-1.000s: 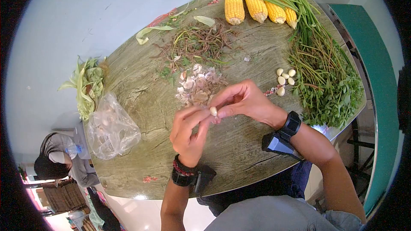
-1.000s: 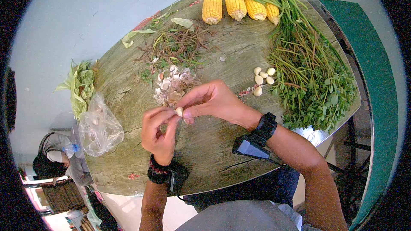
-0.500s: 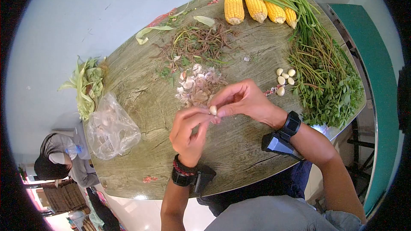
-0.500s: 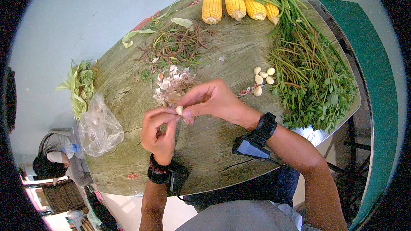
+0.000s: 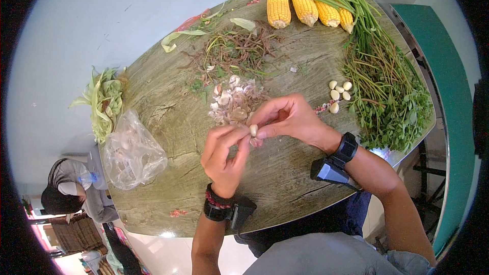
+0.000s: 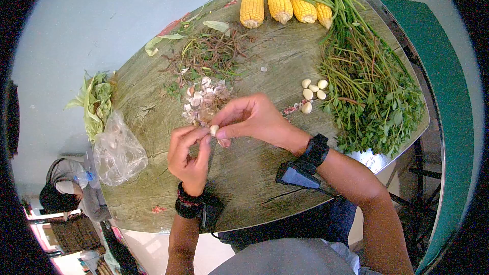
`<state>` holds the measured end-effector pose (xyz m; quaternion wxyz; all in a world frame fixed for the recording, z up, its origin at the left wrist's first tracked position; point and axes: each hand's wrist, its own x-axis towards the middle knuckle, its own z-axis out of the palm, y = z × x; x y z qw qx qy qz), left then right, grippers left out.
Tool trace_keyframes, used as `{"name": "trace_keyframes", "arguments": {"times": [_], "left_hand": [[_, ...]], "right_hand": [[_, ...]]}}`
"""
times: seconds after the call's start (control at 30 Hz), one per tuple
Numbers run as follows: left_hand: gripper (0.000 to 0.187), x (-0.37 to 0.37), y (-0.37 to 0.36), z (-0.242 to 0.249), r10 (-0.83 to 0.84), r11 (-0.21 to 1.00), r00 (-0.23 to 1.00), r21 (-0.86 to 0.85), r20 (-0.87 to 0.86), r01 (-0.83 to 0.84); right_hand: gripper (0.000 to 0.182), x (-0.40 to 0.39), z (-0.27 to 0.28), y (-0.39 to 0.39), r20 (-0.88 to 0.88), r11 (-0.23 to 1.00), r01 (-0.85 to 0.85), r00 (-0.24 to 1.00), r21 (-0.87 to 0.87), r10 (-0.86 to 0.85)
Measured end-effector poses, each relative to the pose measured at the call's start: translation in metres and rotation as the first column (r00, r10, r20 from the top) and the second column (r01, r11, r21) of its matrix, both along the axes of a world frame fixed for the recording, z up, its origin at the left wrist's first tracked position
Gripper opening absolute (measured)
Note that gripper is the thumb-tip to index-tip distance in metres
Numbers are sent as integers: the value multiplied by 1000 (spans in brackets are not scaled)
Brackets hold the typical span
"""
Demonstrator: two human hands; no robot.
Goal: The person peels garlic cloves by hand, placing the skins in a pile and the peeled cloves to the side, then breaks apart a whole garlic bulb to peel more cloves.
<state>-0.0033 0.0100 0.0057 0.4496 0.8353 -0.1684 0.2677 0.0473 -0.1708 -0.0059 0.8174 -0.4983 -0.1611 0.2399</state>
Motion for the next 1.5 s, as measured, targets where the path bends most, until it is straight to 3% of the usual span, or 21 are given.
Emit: {"name": "trace_keyframes", "arguments": {"times": [0.47, 0.57, 0.87, 1.37, 1.5], "left_hand": [[14, -3, -4, 4, -17, 999, 998, -38, -62, 15], [22, -2, -3, -4, 35, 988, 996, -148, -82, -47], [32, 0, -1, -2, 13, 999, 1000, 39, -1, -13], [26, 0, -1, 1, -39, 999, 998, 14, 57, 38], [26, -3, -5, 2, 8, 999, 1000, -40, 2, -8]], "right_hand": [[18, 0, 0, -2, -45, 999, -4, 999, 32, 5], [18, 0, -2, -2, -83, 998, -20, 996, 58, 24], [18, 1, -3, -1, -57, 999, -8, 998, 33, 10], [16, 0, 0, -1, -45, 1000, -24, 999, 14, 25], [17, 0, -3, -1, -48, 999, -20, 999, 27, 22]]}}
